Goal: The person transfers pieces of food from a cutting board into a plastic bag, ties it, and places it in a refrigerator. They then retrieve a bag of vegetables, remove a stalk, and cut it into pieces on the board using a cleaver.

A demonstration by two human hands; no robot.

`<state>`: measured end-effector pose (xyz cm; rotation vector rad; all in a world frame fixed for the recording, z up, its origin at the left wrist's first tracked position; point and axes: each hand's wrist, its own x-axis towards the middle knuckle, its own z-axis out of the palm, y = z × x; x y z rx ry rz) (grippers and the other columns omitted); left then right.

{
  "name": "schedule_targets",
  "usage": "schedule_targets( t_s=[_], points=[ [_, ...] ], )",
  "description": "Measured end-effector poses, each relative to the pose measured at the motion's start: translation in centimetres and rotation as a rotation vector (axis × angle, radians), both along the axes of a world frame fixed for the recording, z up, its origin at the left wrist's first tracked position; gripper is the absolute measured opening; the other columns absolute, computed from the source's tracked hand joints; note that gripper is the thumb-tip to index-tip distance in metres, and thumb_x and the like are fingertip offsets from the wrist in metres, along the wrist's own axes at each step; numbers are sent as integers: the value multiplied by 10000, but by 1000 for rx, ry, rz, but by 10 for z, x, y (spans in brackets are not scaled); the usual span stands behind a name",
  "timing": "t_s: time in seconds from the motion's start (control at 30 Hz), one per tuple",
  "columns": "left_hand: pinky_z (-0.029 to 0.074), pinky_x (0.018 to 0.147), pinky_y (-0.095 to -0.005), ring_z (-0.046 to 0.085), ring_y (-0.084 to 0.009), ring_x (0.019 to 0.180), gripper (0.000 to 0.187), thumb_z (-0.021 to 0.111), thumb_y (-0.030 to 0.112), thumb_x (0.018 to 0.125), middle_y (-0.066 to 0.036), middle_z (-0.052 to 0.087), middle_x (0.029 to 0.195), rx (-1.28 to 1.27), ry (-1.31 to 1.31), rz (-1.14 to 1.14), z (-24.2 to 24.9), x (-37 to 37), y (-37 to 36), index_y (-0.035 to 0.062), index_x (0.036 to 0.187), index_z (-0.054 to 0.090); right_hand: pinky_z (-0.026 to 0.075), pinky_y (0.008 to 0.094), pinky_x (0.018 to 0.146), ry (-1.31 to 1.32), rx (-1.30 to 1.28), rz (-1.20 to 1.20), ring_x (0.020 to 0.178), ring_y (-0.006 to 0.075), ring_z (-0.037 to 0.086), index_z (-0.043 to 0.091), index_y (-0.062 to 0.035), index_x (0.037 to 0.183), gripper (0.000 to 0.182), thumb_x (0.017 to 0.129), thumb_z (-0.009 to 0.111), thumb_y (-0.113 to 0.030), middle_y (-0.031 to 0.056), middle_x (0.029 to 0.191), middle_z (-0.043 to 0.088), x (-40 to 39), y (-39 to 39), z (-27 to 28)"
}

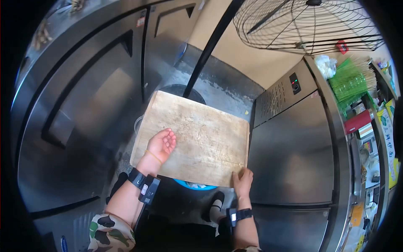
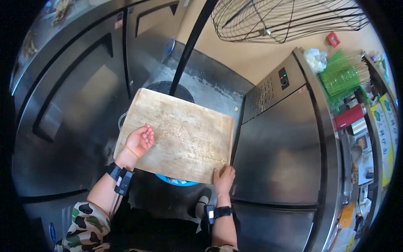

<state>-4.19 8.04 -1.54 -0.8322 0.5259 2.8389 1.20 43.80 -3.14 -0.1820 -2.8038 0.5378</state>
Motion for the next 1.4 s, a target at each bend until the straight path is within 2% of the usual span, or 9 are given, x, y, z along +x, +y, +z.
schedule_targets(
  t_s=[0.13,0.17,0.2,0.3,0.37,0.53,0.63,1.17,1.4],
  points=[
    [501,714,-256,583,-139,810,156,596,50,834,-40,599,872,-156,14,120,3,14,-10,83,985,599,457,323,750,-23,-272,-135,785,246,541,523,3,903,287,807,707,-196,129,886,553,50,-19,-1],
    [494,716,-257,584,-144,819,177,591,31,818,-44,599,879,-324,10,213,4,21,-18,78,989,598,435,269,635,-64,-529,-169,665,183,505,501,-30,831,268,832,707,-201,78,817,542,63,-22,-15],
    [488,718,-258,584,-148,828,199,587,12,803,-48,600,886,-494,4,303,6,26,-26,74,992,598,490,300,654,-321,-807,-269,631,206,529,509,-39,882,293,858,697,-262,74,826,553,75,-24,-26],
    [474,773,-286,591,-196,896,284,566,-26,762,-83,595,967,-1044,-99,527,-8,32,-59,44,1036,592,528,437,823,-654,-1430,-408,810,239,600,506,-34,1016,384,870,673,-347,107,939,584,99,-50,-38],
    [445,914,-354,582,-291,1019,369,609,80,755,-162,554,1146,-1401,-343,427,-13,42,-75,28,1119,579,510,501,903,-712,-1693,-431,915,254,611,495,-26,1089,462,866,664,-394,118,1013,592,91,-57,-55],
    [453,928,-365,584,-348,1089,468,635,89,721,-199,580,1204,-1073,-405,-34,-53,46,-75,-10,1171,555,497,459,896,-616,-1832,-310,976,248,601,535,-72,1106,436,867,656,-417,107,1090,597,66,-75,-53],
    [458,924,-366,599,-337,1078,483,640,47,710,-207,617,1148,-1407,-277,-150,-22,65,-50,-28,1176,538,502,435,868,-622,-1826,-361,961,240,607,559,-101,1085,389,872,650,-414,92,1061,617,56,-78,-52],
    [440,943,-345,594,-308,1090,496,664,-6,740,-196,616,1151,-1406,-222,-114,-80,51,-63,-15,1215,520,486,393,889,-850,-1776,-230,986,219,597,544,-104,1145,393,919,579,-424,85,1057,635,51,-68,-41],
    [470,892,-328,631,-262,1007,488,566,-65,695,-154,661,1056,-1327,-289,-70,-58,58,-89,6,1177,569,500,370,830,-899,-1818,-174,959,196,597,544,-95,1135,373,914,603,-390,91,1078,628,54,-87,-59]
  ],
)
